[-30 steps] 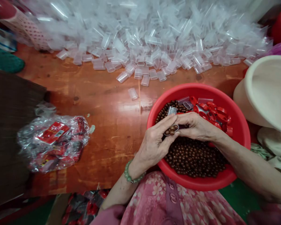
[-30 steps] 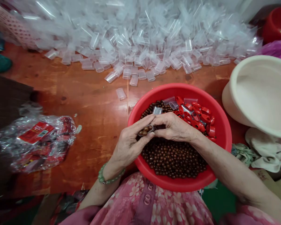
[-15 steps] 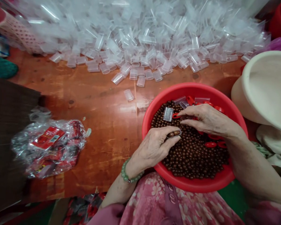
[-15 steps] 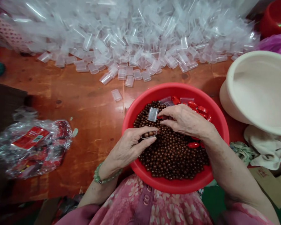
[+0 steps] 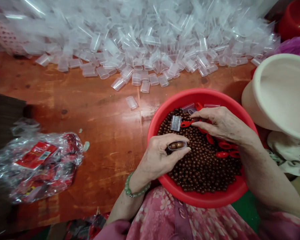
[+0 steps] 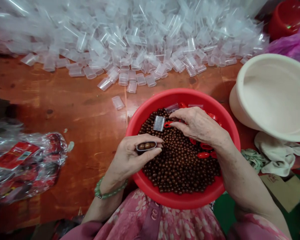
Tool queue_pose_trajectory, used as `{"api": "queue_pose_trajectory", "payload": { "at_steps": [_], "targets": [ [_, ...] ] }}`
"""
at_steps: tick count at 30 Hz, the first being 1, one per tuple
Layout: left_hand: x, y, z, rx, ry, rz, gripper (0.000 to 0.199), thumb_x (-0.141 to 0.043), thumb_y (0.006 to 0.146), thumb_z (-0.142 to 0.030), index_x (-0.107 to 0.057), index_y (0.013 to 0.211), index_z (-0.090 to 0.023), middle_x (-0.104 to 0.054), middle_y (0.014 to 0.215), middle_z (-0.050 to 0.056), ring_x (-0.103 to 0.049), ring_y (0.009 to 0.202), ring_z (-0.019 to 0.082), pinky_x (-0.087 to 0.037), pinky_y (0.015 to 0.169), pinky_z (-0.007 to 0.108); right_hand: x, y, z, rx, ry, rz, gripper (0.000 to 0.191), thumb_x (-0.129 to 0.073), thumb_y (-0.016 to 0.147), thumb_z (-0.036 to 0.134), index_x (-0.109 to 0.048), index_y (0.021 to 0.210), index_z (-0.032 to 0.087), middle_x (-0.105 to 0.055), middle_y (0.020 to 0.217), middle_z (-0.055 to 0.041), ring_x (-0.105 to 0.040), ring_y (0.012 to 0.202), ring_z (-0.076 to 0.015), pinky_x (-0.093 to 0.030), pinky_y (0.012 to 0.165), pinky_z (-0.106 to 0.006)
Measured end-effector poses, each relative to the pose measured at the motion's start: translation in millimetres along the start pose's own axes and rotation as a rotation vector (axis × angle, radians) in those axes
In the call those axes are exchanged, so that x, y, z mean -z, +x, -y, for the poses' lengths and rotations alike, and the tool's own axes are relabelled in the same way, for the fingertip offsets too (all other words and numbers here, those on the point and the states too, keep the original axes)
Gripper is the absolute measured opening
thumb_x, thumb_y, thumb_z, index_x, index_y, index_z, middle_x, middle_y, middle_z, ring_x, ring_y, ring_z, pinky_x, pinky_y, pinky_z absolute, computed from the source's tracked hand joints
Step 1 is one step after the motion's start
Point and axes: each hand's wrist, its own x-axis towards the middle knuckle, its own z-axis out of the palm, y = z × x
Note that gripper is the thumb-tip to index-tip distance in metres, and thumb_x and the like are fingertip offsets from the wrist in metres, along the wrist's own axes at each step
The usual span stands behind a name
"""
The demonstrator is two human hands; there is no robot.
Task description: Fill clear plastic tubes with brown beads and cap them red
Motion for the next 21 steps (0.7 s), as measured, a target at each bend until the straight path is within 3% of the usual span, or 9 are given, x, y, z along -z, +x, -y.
{"api": "queue_pose_trajectory", "payload": {
  "at_steps": [3,6,9,15,18,21],
  "targets": [
    [1.1,1,2,0.002,-0.043,0.021,0.011,-0.074,0.084,-0.022,-0.077,0.093,-0.016,-0.079,0.089,0.005,-0.072,0.078,0.014,-0.056,0.075,0.024,8,-5,-1,-0.039,-0.048,-0.003,0.024,-0.057,0.095,0.024,-0.073,0.113,0.020,-0.077,0.107,-0.0052,-0.072,0.096,-0.0222,-0.052,0.087,-0.033],
    [2.5,1,1,0.034,-0.108,-0.006,0.010,-0.074,0.084,-0.020,-0.077,0.093,-0.017,-0.077,0.086,0.004,-0.070,0.076,0.013,-0.054,0.071,0.022,16,-15,-5,-0.106,-0.143,0.081,0.022,-0.055,0.096,0.027,-0.072,0.108,0.018,-0.076,0.101,-0.0063,-0.070,0.093,-0.0235,-0.051,0.085,-0.035],
    [3.5,2,-3,0.005,-0.156,0.061,0.007,-0.073,0.084,-0.020,-0.076,0.090,-0.017,-0.075,0.082,0.003,-0.068,0.075,0.013,-0.053,0.070,0.022,16,-24,-13,-0.134,-0.217,0.151,0.022,-0.051,0.099,0.028,-0.070,0.102,0.018,-0.072,0.095,-0.0064,-0.067,0.088,-0.0226,-0.050,0.083,-0.035],
    [3.6,7,-6,0.054,-0.188,0.097,0.004,-0.071,0.086,-0.020,-0.072,0.088,-0.017,-0.072,0.087,0.002,-0.066,0.081,0.012,-0.050,0.077,0.023,-4,-21,-25,-0.044,-0.318,0.108,0.020,-0.055,0.098,0.029,-0.069,0.105,0.017,-0.066,0.101,-0.0101,-0.060,0.101,-0.0259,-0.047,0.088,-0.038],
    [2.9,4,-4,0.111,-0.188,0.086,0.004,-0.068,0.088,-0.021,-0.068,0.088,-0.017,-0.066,0.080,-0.001,-0.059,0.073,0.010,-0.046,0.069,0.022,-16,-10,-17,0.000,-0.435,0.085,0.021,-0.057,0.097,0.030,-0.070,0.102,0.014,-0.062,0.100,-0.0129,-0.056,0.099,-0.0281,-0.045,0.089,-0.040],
    [0.9,1,-1,0.181,-0.199,0.088,0.018,-0.072,0.086,-0.028,-0.058,0.080,-0.018,-0.054,0.072,-0.004,-0.047,0.063,0.008,-0.037,0.059,0.023,-30,3,-7,0.048,-0.554,0.094,0.020,-0.056,0.095,0.024,-0.069,0.105,0.013,-0.060,0.101,-0.0147,-0.052,0.099,-0.0297,-0.042,0.091,-0.042]
  ]
}}
